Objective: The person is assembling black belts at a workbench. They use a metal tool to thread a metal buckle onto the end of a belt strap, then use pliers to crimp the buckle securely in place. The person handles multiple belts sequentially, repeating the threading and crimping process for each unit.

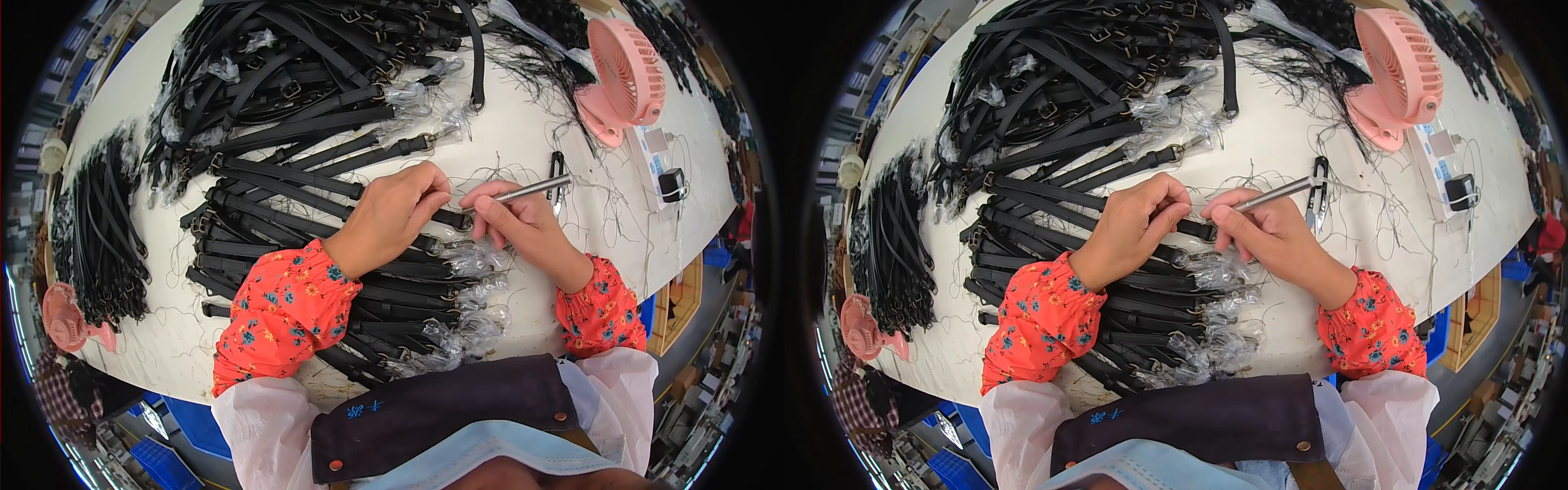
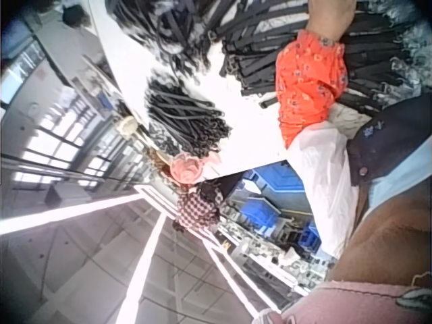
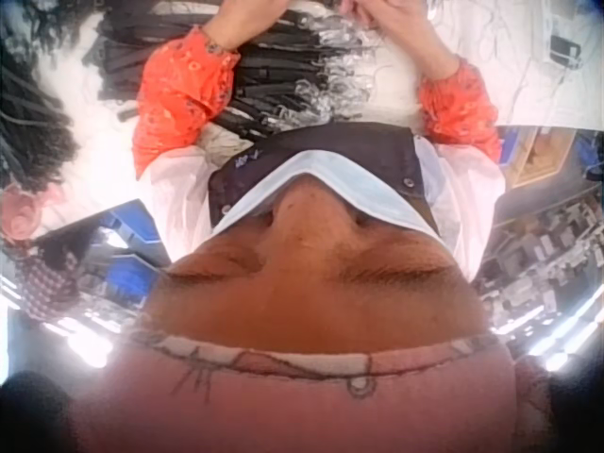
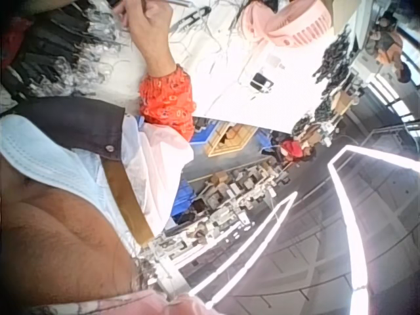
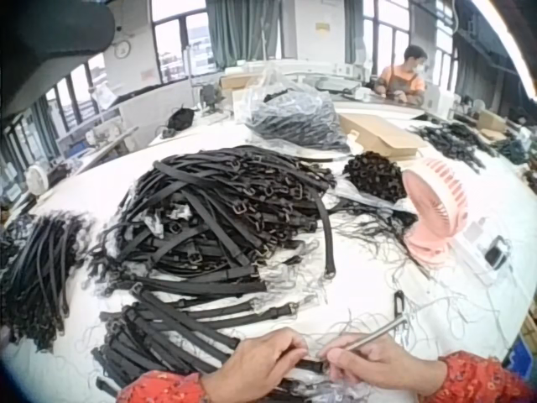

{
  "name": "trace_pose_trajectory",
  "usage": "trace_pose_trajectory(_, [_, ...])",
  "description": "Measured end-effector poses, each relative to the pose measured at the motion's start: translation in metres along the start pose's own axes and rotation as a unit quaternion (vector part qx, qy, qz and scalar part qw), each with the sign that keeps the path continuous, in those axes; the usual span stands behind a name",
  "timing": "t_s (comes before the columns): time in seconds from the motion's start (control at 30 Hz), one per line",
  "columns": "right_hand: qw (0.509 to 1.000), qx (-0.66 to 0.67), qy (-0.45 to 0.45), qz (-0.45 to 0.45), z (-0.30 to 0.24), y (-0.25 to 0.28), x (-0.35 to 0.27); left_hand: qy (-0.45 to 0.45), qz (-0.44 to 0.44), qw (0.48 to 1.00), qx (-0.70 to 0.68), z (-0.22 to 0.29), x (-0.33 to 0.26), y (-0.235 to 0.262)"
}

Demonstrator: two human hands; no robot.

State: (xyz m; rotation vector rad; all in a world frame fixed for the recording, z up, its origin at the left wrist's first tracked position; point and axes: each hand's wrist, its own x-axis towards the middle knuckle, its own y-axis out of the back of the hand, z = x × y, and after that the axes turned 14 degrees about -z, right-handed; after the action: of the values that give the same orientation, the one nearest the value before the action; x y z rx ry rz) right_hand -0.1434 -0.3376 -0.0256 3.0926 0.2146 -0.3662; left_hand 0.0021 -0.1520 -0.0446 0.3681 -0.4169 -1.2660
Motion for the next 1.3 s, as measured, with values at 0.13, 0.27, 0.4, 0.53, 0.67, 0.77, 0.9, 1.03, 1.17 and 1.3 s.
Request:
trace_pose_trajectory(0.13, [1.000,-0.007,-0.001,0.000,-0.0021,-0.0003,0.0003,0.001,0.000,1.000,0.001,-0.0002,-0.0002,-0.0001])
trace_pose_trajectory(0.27, [1.000,-0.007,0.001,0.001,-0.0014,-0.0009,-0.0001,0.000,0.001,1.000,-0.001,0.0007,0.0004,0.0002])
trace_pose_trajectory(0.4, [1.000,-0.005,-0.003,0.000,-0.0019,-0.0009,-0.0004,0.001,0.000,1.000,0.000,-0.0002,0.0003,0.0002])
trace_pose_trajectory(0.53, [1.000,-0.008,-0.002,-0.001,-0.0025,-0.0006,0.0000,0.002,-0.001,1.000,0.005,0.0004,0.0000,0.0002])
trace_pose_trajectory(0.67, [1.000,-0.010,-0.002,0.000,-0.0023,-0.0007,0.0000,-0.001,-0.001,1.000,0.006,0.0005,-0.0001,0.0002])
trace_pose_trajectory(0.77, [1.000,-0.010,0.001,-0.001,-0.0020,-0.0007,0.0002,0.000,-0.001,1.000,0.007,0.0023,-0.0001,0.0005])
trace_pose_trajectory(0.9, [1.000,-0.013,0.002,-0.001,-0.0013,-0.0003,0.0000,0.002,0.000,1.000,0.003,0.0003,-0.0003,-0.0002])
trace_pose_trajectory(1.03, [1.000,-0.008,0.002,-0.002,-0.0018,-0.0005,-0.0001,-0.001,0.003,1.000,0.001,0.0017,0.0000,-0.0002])
trace_pose_trajectory(1.17, [1.000,-0.010,-0.001,0.001,-0.0025,-0.0015,0.0001,-0.005,0.002,1.000,0.007,0.0006,-0.0003,-0.0002])
trace_pose_trajectory(1.3, [1.000,-0.014,0.006,0.001,-0.0007,-0.0009,0.0002,0.026,0.014,0.999,-0.021,0.0002,-0.0001,-0.0006])
